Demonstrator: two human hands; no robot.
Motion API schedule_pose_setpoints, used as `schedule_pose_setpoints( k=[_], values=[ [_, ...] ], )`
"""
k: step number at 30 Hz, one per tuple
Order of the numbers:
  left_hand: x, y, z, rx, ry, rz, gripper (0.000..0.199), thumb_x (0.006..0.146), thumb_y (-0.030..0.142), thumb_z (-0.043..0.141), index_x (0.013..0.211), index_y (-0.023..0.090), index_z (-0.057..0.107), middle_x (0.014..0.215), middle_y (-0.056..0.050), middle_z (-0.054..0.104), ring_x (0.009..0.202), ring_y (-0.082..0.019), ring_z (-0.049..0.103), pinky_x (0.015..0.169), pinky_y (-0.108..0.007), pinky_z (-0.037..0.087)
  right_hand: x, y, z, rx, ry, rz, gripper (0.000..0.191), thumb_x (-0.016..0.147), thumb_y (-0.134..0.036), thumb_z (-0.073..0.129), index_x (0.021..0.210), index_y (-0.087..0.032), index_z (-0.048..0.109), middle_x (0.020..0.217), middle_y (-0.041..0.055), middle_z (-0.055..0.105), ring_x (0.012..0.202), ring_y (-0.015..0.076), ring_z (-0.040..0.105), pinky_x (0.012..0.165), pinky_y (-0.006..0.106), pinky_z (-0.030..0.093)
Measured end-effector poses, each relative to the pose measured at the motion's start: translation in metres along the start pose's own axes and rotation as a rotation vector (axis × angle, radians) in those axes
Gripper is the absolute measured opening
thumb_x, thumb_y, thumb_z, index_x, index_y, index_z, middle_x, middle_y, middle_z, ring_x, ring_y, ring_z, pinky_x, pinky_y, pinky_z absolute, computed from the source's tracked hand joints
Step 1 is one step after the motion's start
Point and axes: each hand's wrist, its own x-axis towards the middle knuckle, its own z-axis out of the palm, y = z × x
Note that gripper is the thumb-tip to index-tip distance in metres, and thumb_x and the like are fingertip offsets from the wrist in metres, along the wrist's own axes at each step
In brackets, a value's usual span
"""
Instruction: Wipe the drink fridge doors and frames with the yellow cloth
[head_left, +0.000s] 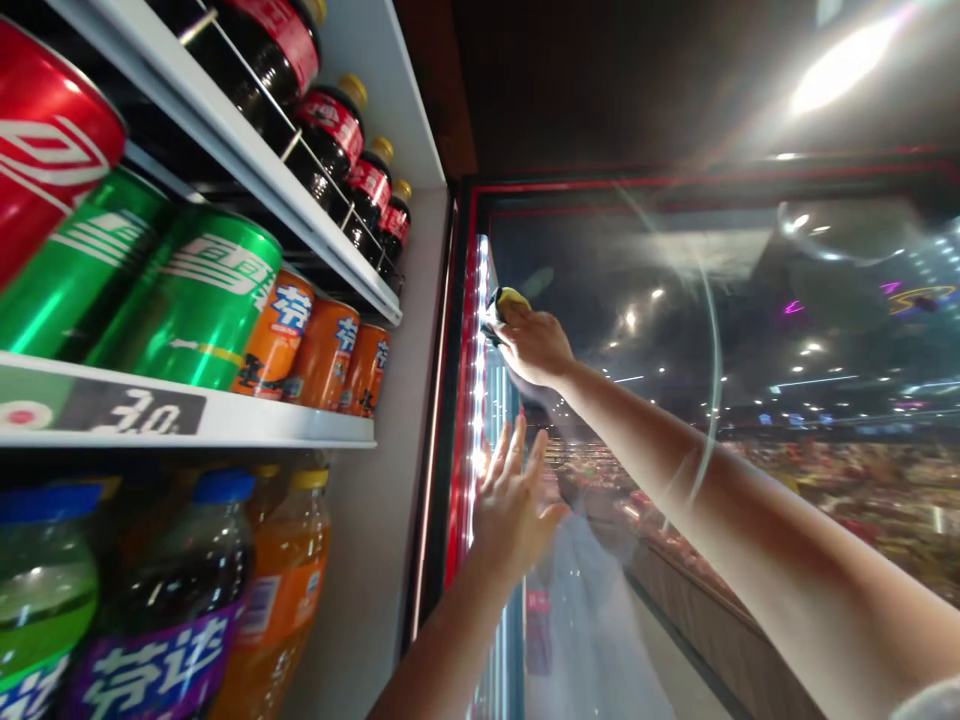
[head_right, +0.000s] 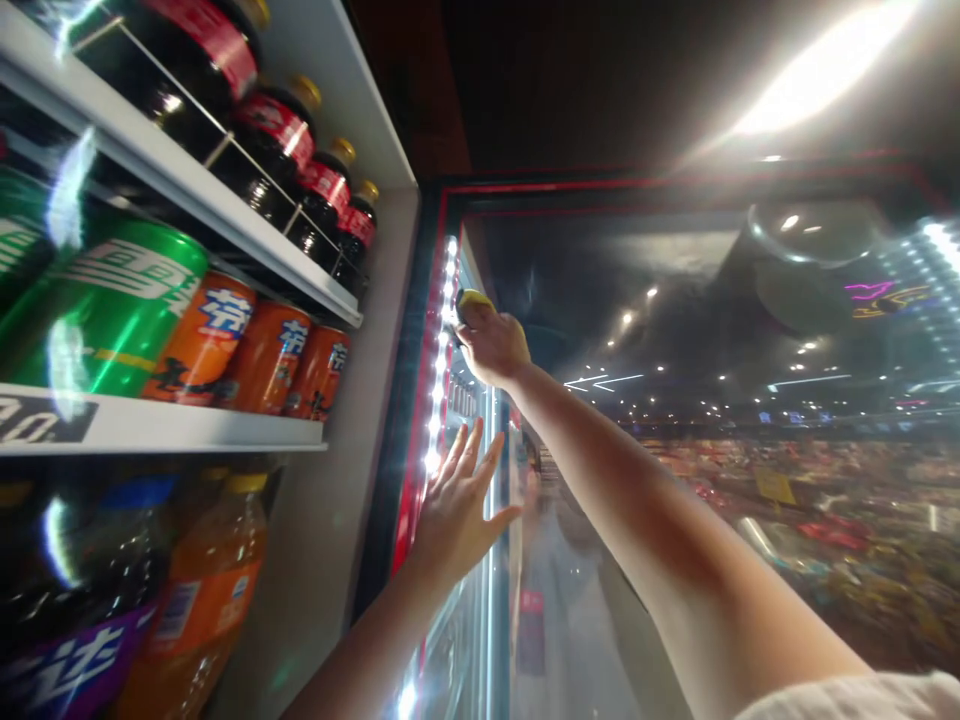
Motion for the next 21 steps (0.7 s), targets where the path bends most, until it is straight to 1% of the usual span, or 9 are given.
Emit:
schedule_pose_setpoints(
  k=[2,4,6,8,11,13,16,19,21],
  values=[
    [-0.004,-0.002,0.001,0.002,0.012,-0.003,0.090,0.085,0.036,0.080,0.160,0.023,0.031,0.171,-0.014,0.020,0.157,-0.033,0.017,0.121,-0.055,0.042,-0.010,0.002,-0.002,0.015,-0.002,-0.044,0.048,0.101,-0.023,0.045,0.147,-0.026,0.058,0.154,0.0076,0.057,0.144,0.0281,0.047,0.113,0.045,0.042],
    [-0.006,-0.004,0.004,0.010,0.016,0.008,0.089,0.086,0.033,0.079,0.160,0.023,0.032,0.171,-0.013,0.021,0.157,-0.033,0.017,0.121,-0.055,0.042,-0.009,0.011,-0.005,0.017,0.027,0.049,0.049,0.100,-0.021,0.045,0.148,-0.024,0.058,0.150,0.0103,0.060,0.142,0.0288,0.049,0.113,0.046,0.042],
    [-0.007,-0.006,0.006,0.020,0.018,0.007,0.088,0.085,0.032,0.080,0.159,0.024,0.033,0.171,-0.012,0.021,0.157,-0.032,0.017,0.121,-0.054,0.042,0.007,0.016,-0.007,0.011,0.061,0.189,0.050,0.100,-0.020,0.043,0.149,-0.022,0.056,0.147,0.0123,0.061,0.143,0.0304,0.047,0.113,0.048,0.042],
    [-0.007,-0.007,0.008,0.023,0.014,0.008,0.088,0.084,0.032,0.081,0.159,0.023,0.035,0.171,-0.012,0.021,0.157,-0.032,0.018,0.122,-0.052,0.041,0.028,0.013,-0.006,0.012,0.067,0.284,0.051,0.102,-0.019,0.038,0.149,-0.022,0.056,0.149,0.0110,0.060,0.146,0.0316,0.044,0.112,0.050,0.042],
    [-0.007,-0.008,0.009,0.006,0.020,0.026,0.089,0.084,0.034,0.081,0.159,0.023,0.035,0.170,-0.013,0.022,0.157,-0.032,0.019,0.123,-0.053,0.040,0.042,-0.006,0.001,0.014,0.028,0.271,0.051,0.102,-0.018,0.035,0.146,-0.026,0.058,0.153,0.0060,0.057,0.145,0.0320,0.045,0.110,0.052,0.042],
    [-0.008,-0.008,0.010,-0.016,0.044,0.027,0.088,0.086,0.033,0.079,0.161,0.023,0.032,0.169,-0.013,0.023,0.157,-0.032,0.019,0.123,-0.055,0.040,0.028,-0.022,0.008,-0.006,0.021,0.212,0.050,0.101,-0.019,0.036,0.146,-0.026,0.058,0.154,0.0058,0.056,0.145,0.0320,0.044,0.110,0.051,0.042],
    [-0.010,-0.006,0.011,-0.046,0.076,0.003,0.086,0.090,0.030,0.075,0.162,0.020,0.029,0.169,-0.016,0.025,0.157,-0.032,0.020,0.122,-0.055,0.040,-0.011,-0.037,0.011,-0.024,0.022,0.089,0.051,0.103,-0.021,0.033,0.149,-0.025,0.054,0.155,0.0078,0.055,0.148,0.0303,0.041,0.112,0.050,0.041],
    [-0.011,-0.005,0.013,-0.042,0.082,-0.010,0.085,0.090,0.030,0.075,0.161,0.016,0.031,0.168,-0.018,0.027,0.157,-0.033,0.020,0.123,-0.055,0.039,-0.033,-0.029,0.004,-0.019,-0.029,-0.038,0.050,0.106,-0.023,0.032,0.150,-0.029,0.053,0.158,0.0057,0.052,0.150,0.0268,0.039,0.115,0.048,0.039],
    [-0.011,-0.006,0.014,-0.023,0.084,-0.011,0.086,0.089,0.031,0.076,0.161,0.016,0.031,0.168,-0.017,0.026,0.157,-0.033,0.021,0.123,-0.054,0.039,-0.034,-0.011,-0.005,-0.022,-0.056,-0.013,0.049,0.105,-0.024,0.035,0.151,-0.031,0.051,0.159,0.0049,0.050,0.151,0.0263,0.038,0.117,0.049,0.037]
  ],
)
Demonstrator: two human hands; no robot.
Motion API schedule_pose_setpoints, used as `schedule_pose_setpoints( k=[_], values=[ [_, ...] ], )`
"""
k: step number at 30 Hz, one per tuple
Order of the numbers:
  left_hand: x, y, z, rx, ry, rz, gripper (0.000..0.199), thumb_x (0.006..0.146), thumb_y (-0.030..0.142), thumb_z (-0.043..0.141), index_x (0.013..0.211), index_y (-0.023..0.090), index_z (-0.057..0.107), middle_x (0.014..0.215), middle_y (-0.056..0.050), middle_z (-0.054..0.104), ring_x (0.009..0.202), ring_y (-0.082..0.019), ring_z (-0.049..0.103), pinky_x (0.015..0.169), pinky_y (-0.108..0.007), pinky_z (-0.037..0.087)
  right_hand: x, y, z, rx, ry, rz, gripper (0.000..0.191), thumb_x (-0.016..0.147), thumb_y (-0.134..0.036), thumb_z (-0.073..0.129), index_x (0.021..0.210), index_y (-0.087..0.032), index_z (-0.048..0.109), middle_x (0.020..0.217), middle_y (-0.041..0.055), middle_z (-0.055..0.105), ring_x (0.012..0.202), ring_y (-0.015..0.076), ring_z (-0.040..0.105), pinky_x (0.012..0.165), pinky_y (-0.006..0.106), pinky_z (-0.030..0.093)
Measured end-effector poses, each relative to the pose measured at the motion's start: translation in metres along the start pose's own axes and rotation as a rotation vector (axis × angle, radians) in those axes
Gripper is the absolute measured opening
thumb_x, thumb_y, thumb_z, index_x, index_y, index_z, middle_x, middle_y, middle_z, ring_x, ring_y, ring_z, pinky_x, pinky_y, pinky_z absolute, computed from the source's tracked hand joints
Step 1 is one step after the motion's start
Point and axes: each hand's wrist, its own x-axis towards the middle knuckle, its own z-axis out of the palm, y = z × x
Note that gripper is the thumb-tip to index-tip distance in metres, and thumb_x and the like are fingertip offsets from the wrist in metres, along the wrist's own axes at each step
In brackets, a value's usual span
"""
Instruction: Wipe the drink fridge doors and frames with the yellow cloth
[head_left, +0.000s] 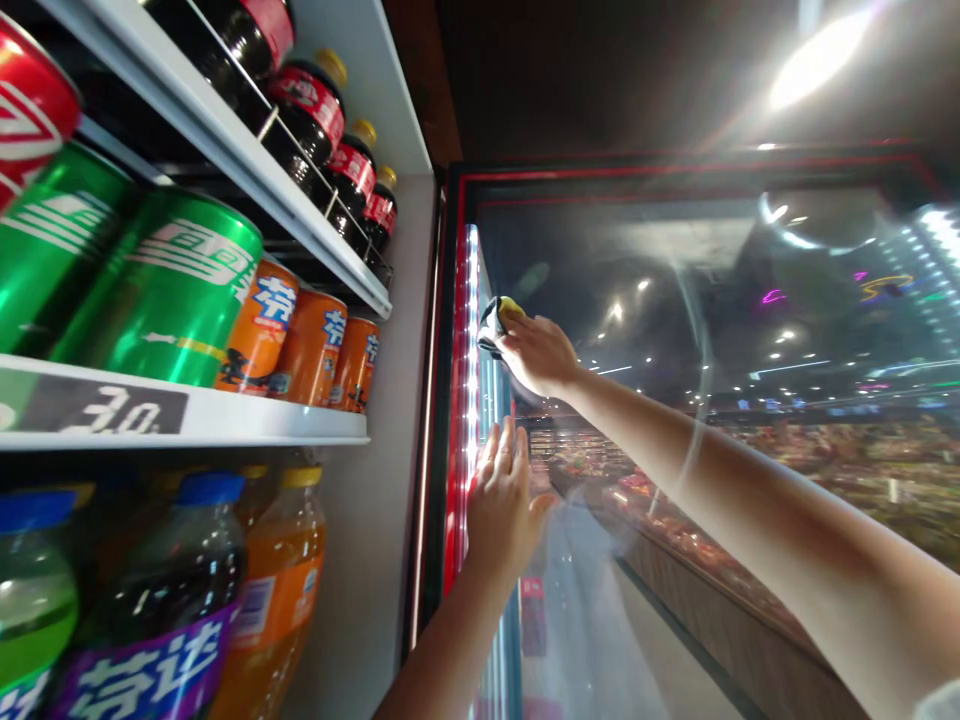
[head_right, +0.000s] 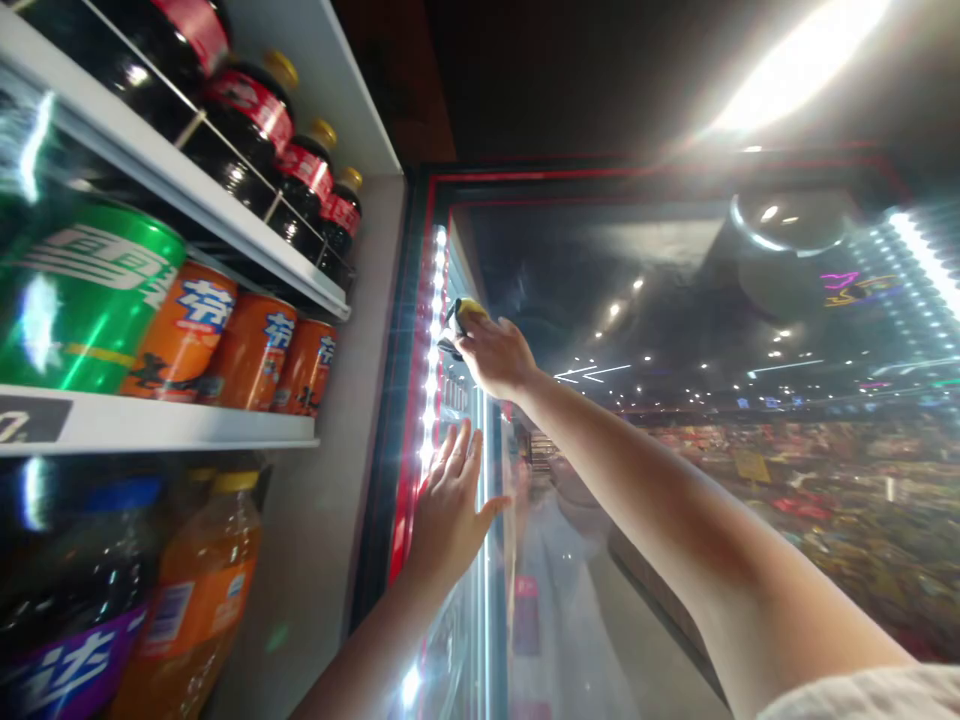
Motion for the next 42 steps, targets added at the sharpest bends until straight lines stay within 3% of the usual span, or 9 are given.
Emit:
schedule_pose_setpoints(
  k=[6,9,13,16,20,27,33,38,42],
  values=[
    [-0.001,-0.002,0.004,0.002,0.055,0.014,0.094,0.091,0.034,0.072,0.165,0.019,0.015,0.169,-0.016,0.024,0.158,-0.031,0.021,0.124,-0.052,0.039,-0.030,0.028,-0.004,-0.028,0.105,0.396,0.054,0.102,-0.024,0.041,0.156,-0.024,0.046,0.154,0.0118,0.055,0.151,0.0315,0.037,0.120,0.057,0.032],
    [-0.001,-0.001,0.004,-0.007,0.055,0.020,0.089,0.092,0.032,0.069,0.164,0.018,0.017,0.169,-0.018,0.026,0.157,-0.032,0.023,0.123,-0.054,0.039,-0.044,-0.003,0.007,-0.021,0.100,0.325,0.056,0.102,-0.025,0.039,0.158,-0.031,0.044,0.150,0.0079,0.060,0.150,0.0309,0.040,0.120,0.058,0.034],
    [0.001,-0.003,0.004,-0.013,0.067,0.022,0.090,0.091,0.028,0.068,0.165,0.023,0.016,0.170,-0.014,0.026,0.157,-0.033,0.024,0.120,-0.055,0.043,-0.019,-0.020,0.009,0.005,0.066,0.140,0.057,0.104,-0.024,0.035,0.158,-0.041,0.039,0.157,-0.0002,0.053,0.151,0.0242,0.039,0.120,0.054,0.036],
    [0.004,-0.004,0.004,-0.017,0.091,0.036,0.096,0.091,0.029,0.067,0.166,0.024,0.007,0.172,-0.014,0.016,0.159,-0.034,0.018,0.120,-0.055,0.043,-0.011,0.008,-0.001,-0.008,0.068,0.235,0.055,0.104,-0.026,0.038,0.157,-0.038,0.042,0.158,0.0021,0.053,0.151,0.0246,0.039,0.121,0.058,0.033],
    [0.013,-0.001,0.003,-0.013,0.103,0.115,0.100,0.093,0.030,0.063,0.166,0.027,-0.004,0.174,-0.012,0.008,0.160,-0.033,0.011,0.128,-0.060,0.027,-0.050,0.033,-0.007,-0.069,0.128,0.502,0.054,0.104,-0.027,0.038,0.157,-0.027,0.045,0.155,0.0125,0.054,0.151,0.0334,0.038,0.119,0.064,0.033],
    [0.048,0.021,0.005,-0.036,0.117,0.183,0.085,0.099,0.037,0.055,0.167,0.020,0.005,0.173,-0.015,0.015,0.160,-0.032,0.012,0.130,-0.059,0.020,-0.069,0.036,-0.010,-0.044,0.025,0.266,0.052,0.105,-0.030,0.039,0.157,-0.033,0.042,0.157,0.0057,0.053,0.153,0.0260,0.035,0.124,0.058,0.028],
    [0.061,0.038,0.009,-0.070,0.174,0.258,0.077,0.099,0.035,0.055,0.165,0.018,0.020,0.171,-0.015,0.021,0.159,-0.035,0.019,0.128,-0.061,0.024,-0.097,0.086,-0.021,-0.134,0.175,0.650,0.045,0.102,-0.027,0.049,0.146,-0.021,0.058,0.165,0.0153,0.039,0.157,0.0338,0.025,0.121,0.059,0.032],
    [0.071,0.057,0.016,-0.076,0.170,0.285,0.068,0.099,0.035,0.052,0.160,0.012,0.032,0.170,-0.018,0.025,0.158,-0.035,0.022,0.127,-0.061,0.027,-0.121,0.072,-0.014,-0.110,0.093,0.403,0.051,0.104,-0.018,0.037,0.153,-0.023,0.051,0.161,0.0102,0.047,0.154,0.0251,0.035,0.116,0.045,0.041],
    [0.086,0.084,0.020,-0.070,0.151,0.290,0.066,0.099,0.034,0.050,0.158,0.008,0.037,0.169,-0.018,0.027,0.158,-0.035,0.022,0.128,-0.060,0.026,-0.116,0.108,-0.027,-0.113,0.084,0.374,0.061,0.103,-0.015,0.037,0.163,-0.030,0.032,0.158,0.0078,0.052,0.150,0.0250,0.042,0.118,0.052,0.037]
  ],
)
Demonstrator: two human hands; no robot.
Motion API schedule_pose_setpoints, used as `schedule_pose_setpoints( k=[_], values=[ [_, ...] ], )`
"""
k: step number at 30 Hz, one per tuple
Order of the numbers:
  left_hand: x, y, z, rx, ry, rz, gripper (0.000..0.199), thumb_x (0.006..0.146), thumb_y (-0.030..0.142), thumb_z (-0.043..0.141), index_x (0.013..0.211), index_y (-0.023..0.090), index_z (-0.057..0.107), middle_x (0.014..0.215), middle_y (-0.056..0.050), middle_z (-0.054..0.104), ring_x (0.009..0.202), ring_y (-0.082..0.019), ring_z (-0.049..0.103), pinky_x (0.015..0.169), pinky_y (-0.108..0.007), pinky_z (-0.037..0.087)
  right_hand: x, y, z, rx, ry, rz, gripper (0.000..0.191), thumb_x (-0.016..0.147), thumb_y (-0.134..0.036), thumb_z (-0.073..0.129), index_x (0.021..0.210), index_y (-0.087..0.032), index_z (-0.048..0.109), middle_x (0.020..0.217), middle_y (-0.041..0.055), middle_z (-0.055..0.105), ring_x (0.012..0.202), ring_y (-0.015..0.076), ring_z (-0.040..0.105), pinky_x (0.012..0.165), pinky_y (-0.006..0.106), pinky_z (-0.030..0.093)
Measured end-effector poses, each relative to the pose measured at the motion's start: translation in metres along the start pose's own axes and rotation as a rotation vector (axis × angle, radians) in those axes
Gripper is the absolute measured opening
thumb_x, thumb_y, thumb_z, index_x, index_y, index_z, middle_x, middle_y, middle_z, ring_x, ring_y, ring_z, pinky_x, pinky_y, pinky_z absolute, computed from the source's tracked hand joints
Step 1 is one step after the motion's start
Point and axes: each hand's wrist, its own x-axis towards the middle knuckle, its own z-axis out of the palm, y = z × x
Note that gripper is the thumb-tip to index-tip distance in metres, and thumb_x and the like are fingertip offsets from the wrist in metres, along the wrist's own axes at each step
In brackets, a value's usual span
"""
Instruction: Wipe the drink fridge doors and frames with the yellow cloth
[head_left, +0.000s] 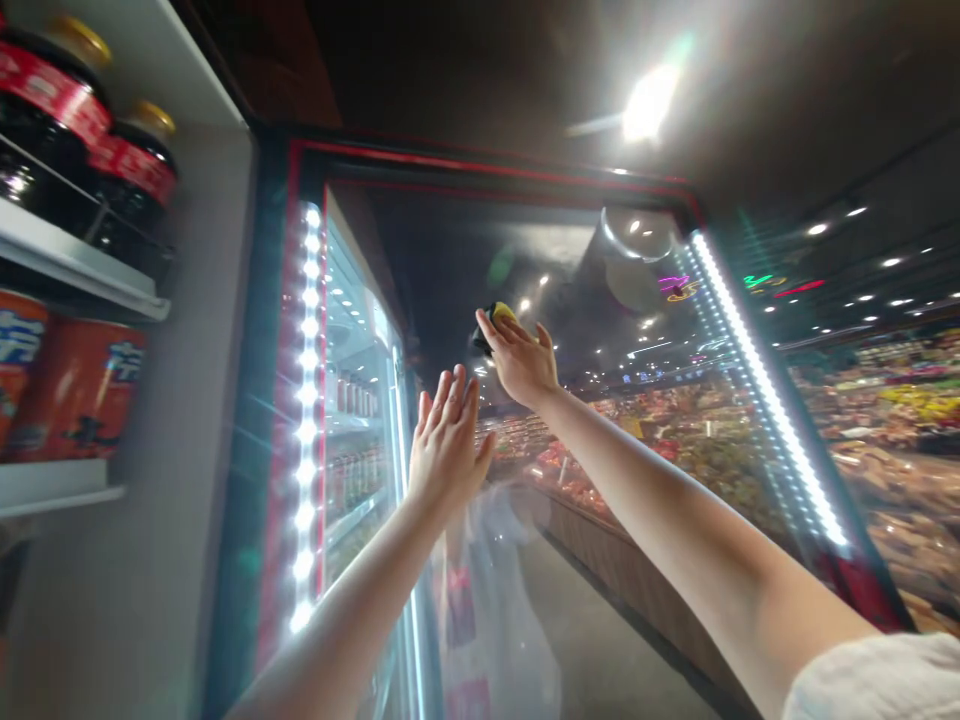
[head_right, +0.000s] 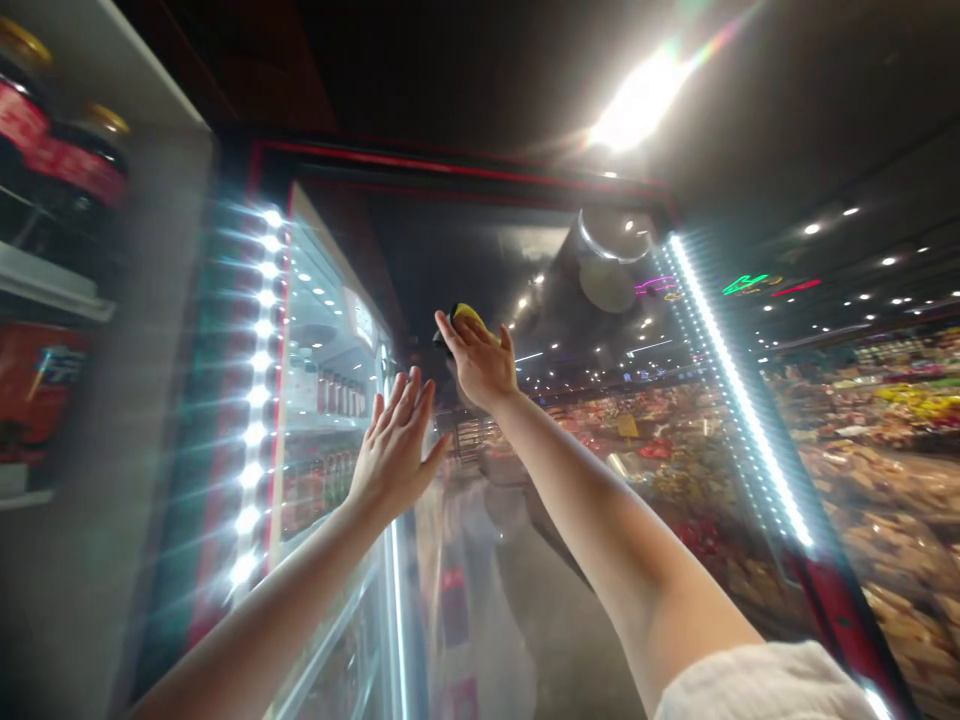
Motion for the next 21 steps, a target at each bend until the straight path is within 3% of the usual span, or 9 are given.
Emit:
schedule_pose_setpoints(
  k=[3,6,9,12,16,19,21],
  values=[
    [0.008,0.016,0.005,-0.009,0.012,0.026,0.066,0.099,0.034,0.050,0.159,0.010,0.035,0.169,-0.017,0.028,0.158,-0.033,0.022,0.128,-0.060,0.024,-0.004,0.044,-0.007,-0.026,0.041,0.202,0.057,0.101,-0.014,0.041,0.157,-0.026,0.044,0.154,0.0112,0.055,0.146,0.0286,0.046,0.112,0.052,0.044],
    [0.011,0.027,0.011,-0.026,0.023,0.031,0.067,0.100,0.035,0.049,0.161,0.013,0.032,0.169,-0.015,0.028,0.159,-0.032,0.021,0.129,-0.059,0.024,-0.032,0.064,-0.006,-0.085,0.081,0.353,0.052,0.100,-0.017,0.045,0.150,-0.023,0.054,0.157,0.0145,0.051,0.144,0.0339,0.047,0.109,0.053,0.047],
    [0.018,0.037,0.020,-0.033,0.015,0.026,0.066,0.099,0.035,0.049,0.160,0.014,0.034,0.170,-0.013,0.028,0.159,-0.032,0.021,0.129,-0.058,0.025,-0.047,0.057,0.000,-0.086,0.036,0.181,0.051,0.102,-0.019,0.043,0.151,-0.027,0.053,0.161,0.0105,0.046,0.147,0.0313,0.043,0.111,0.051,0.046],
    [0.031,0.050,0.031,-0.023,0.011,0.023,0.066,0.099,0.035,0.050,0.160,0.013,0.036,0.170,-0.013,0.028,0.159,-0.032,0.021,0.129,-0.057,0.025,-0.029,0.061,0.000,-0.045,-0.023,0.018,0.059,0.103,-0.016,0.036,0.160,-0.031,0.037,0.163,0.0053,0.045,0.151,0.0256,0.037,0.116,0.050,0.043],
    [0.040,0.067,0.045,0.005,-0.003,0.040,0.065,0.100,0.033,0.050,0.159,0.012,0.036,0.169,-0.013,0.028,0.159,-0.031,0.022,0.130,-0.057,0.023,-0.002,0.111,-0.013,-0.057,-0.020,0.256,0.065,0.102,-0.015,0.038,0.164,-0.030,0.027,0.167,0.0077,0.039,0.155,0.0264,0.032,0.120,0.056,0.035],
    [0.040,0.075,0.054,0.015,-0.006,0.054,0.065,0.099,0.032,0.049,0.160,0.012,0.035,0.169,-0.013,0.027,0.158,-0.031,0.022,0.130,-0.057,0.022,-0.018,0.142,-0.019,-0.082,0.012,0.409,0.058,0.102,-0.018,0.038,0.160,-0.022,0.037,0.164,0.0136,0.042,0.153,0.0292,0.035,0.117,0.055,0.037],
    [0.044,0.080,0.060,0.011,-0.004,0.058,0.066,0.099,0.032,0.050,0.160,0.013,0.035,0.169,-0.012,0.028,0.158,-0.031,0.023,0.130,-0.058,0.021,-0.037,0.145,-0.018,-0.090,0.020,0.364,0.056,0.102,-0.019,0.039,0.158,-0.020,0.042,0.161,0.0148,0.046,0.153,0.0303,0.035,0.117,0.054,0.037]
  ],
)
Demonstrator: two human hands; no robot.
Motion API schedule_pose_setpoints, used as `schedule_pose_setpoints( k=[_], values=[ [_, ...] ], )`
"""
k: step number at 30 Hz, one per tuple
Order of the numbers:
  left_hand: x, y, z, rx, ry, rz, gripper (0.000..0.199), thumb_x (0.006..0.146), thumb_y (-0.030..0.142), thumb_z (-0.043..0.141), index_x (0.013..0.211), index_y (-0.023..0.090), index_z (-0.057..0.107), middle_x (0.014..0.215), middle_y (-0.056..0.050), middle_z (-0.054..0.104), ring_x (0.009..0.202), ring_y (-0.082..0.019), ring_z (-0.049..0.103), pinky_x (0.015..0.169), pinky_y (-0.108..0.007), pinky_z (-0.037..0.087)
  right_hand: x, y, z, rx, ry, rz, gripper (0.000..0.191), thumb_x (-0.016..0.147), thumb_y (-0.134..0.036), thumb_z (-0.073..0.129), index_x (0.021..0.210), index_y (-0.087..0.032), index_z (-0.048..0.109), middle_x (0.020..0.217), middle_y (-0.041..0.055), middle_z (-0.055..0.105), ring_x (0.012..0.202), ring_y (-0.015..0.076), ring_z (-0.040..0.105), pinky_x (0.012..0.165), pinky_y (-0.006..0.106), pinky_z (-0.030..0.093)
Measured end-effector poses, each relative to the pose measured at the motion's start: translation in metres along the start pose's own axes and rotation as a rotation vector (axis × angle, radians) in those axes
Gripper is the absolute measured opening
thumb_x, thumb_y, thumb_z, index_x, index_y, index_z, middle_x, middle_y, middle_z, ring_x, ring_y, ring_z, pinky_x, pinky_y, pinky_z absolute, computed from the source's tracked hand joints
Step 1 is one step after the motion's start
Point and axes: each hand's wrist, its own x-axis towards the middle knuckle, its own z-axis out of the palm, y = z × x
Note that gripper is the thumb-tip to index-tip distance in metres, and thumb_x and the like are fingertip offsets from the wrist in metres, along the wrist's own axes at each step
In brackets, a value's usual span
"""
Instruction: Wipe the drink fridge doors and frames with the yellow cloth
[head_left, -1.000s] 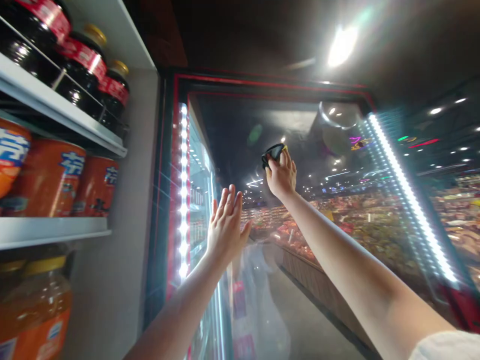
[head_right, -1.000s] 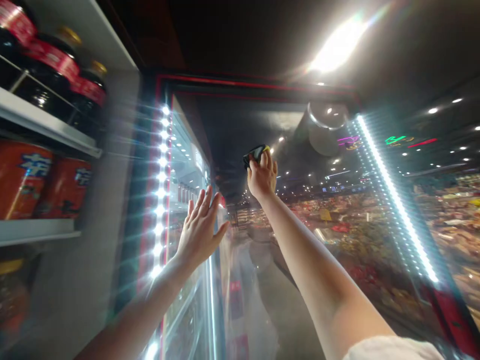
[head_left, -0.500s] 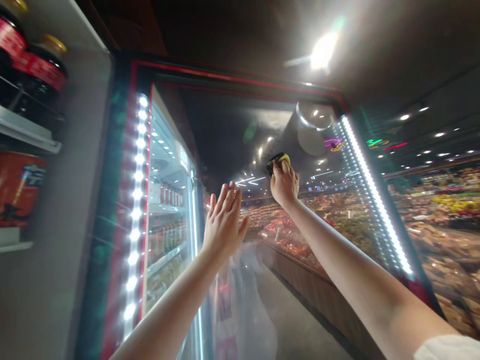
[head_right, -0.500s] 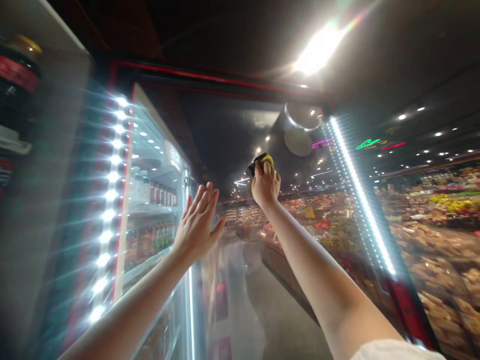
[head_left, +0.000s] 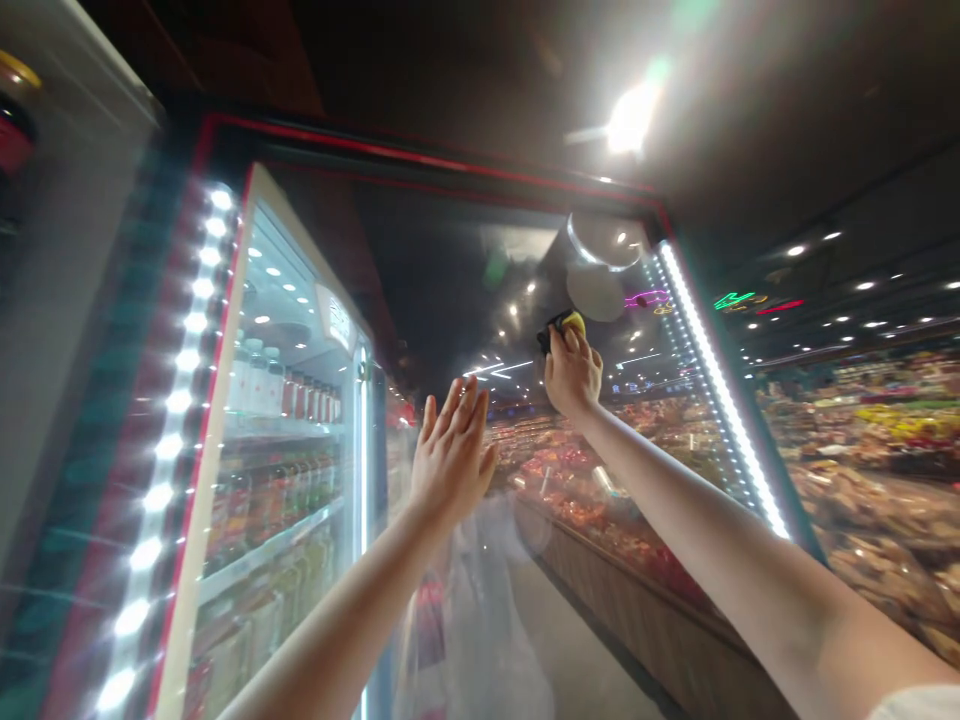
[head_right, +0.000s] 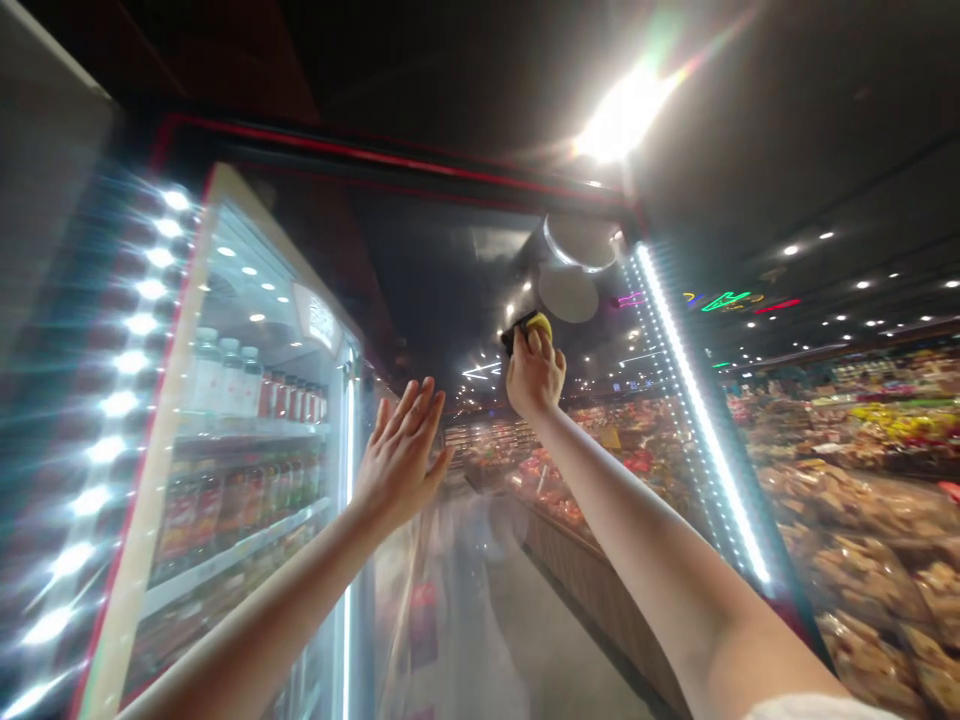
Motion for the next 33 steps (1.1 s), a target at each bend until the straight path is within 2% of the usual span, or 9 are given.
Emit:
schedule_pose_setpoints(
  k=[5,9,12,16,19,23,27,30,33],
  values=[
    [0.028,0.016,0.011,-0.013,0.001,-0.018,0.066,0.096,0.031,0.053,0.158,0.014,0.040,0.168,-0.012,0.030,0.158,-0.031,0.023,0.130,-0.057,0.019,-0.007,0.007,-0.002,0.054,-0.055,-0.362,0.054,0.103,-0.021,0.040,0.156,-0.030,0.045,0.161,0.0052,0.048,0.152,0.0221,0.035,0.123,0.048,0.032],
    [0.043,0.032,0.019,-0.017,0.014,-0.007,0.065,0.097,0.031,0.050,0.159,0.015,0.038,0.169,-0.011,0.030,0.158,-0.030,0.023,0.130,-0.058,0.019,0.018,0.044,-0.009,0.037,-0.041,-0.130,0.054,0.103,-0.020,0.039,0.154,-0.032,0.047,0.161,0.0045,0.048,0.152,0.0241,0.037,0.122,0.053,0.032],
    [0.044,0.041,0.026,-0.023,0.013,0.006,0.066,0.097,0.032,0.049,0.159,0.014,0.037,0.169,-0.012,0.029,0.159,-0.030,0.022,0.130,-0.059,0.019,0.012,0.068,-0.011,0.017,-0.028,0.070,0.056,0.101,-0.020,0.040,0.156,-0.026,0.045,0.162,0.0106,0.047,0.153,0.0292,0.035,0.119,0.054,0.035],
    [0.050,0.053,0.037,-0.040,0.031,0.023,0.066,0.096,0.030,0.049,0.159,0.014,0.038,0.168,-0.013,0.031,0.158,-0.032,0.023,0.129,-0.061,0.019,-0.004,0.058,-0.007,0.060,-0.077,-0.204,0.061,0.097,-0.014,0.042,0.157,-0.024,0.044,0.162,0.0095,0.046,0.154,0.0253,0.032,0.123,0.049,0.032],
    [0.060,0.063,0.042,-0.048,0.060,0.038,0.067,0.095,0.029,0.051,0.159,0.016,0.037,0.168,-0.013,0.032,0.158,-0.032,0.025,0.129,-0.060,0.020,0.020,0.052,-0.006,0.108,-0.058,-0.362,0.057,0.098,-0.013,0.042,0.152,-0.028,0.050,0.159,0.0047,0.050,0.152,0.0199,0.036,0.124,0.043,0.033],
    [0.064,0.073,0.045,-0.056,0.087,0.069,0.070,0.096,0.027,0.050,0.162,0.018,0.031,0.168,-0.012,0.032,0.158,-0.031,0.026,0.129,-0.061,0.021,0.061,0.088,-0.012,0.068,-0.018,-0.204,0.049,0.101,-0.019,0.044,0.147,-0.029,0.056,0.156,0.0058,0.054,0.150,0.0230,0.039,0.117,0.043,0.043],
    [0.056,0.077,0.050,-0.043,0.062,0.043,0.068,0.098,0.030,0.049,0.162,0.016,0.032,0.168,-0.013,0.033,0.157,-0.032,0.026,0.129,-0.061,0.022,0.039,0.131,-0.009,0.002,0.044,0.067,0.052,0.101,-0.023,0.043,0.152,-0.029,0.051,0.157,0.0092,0.053,0.149,0.0304,0.040,0.111,0.053,0.046],
    [0.059,0.082,0.059,-0.039,0.043,0.044,0.066,0.097,0.029,0.050,0.160,0.016,0.036,0.167,-0.013,0.033,0.157,-0.032,0.027,0.129,-0.060,0.022,0.009,0.134,-0.002,-0.013,0.039,0.013,0.054,0.101,-0.023,0.042,0.155,-0.028,0.048,0.159,0.0106,0.050,0.151,0.0318,0.037,0.112,0.056,0.043],
    [0.074,0.094,0.068,-0.036,0.052,0.062,0.064,0.097,0.028,0.049,0.159,0.015,0.038,0.167,-0.014,0.034,0.157,-0.032,0.027,0.129,-0.059,0.022,0.013,0.132,0.000,0.006,0.014,-0.153,0.054,0.102,-0.020,0.039,0.154,-0.032,0.048,0.160,0.0065,0.050,0.152,0.0255,0.035,0.115,0.050,0.041]
  ],
)
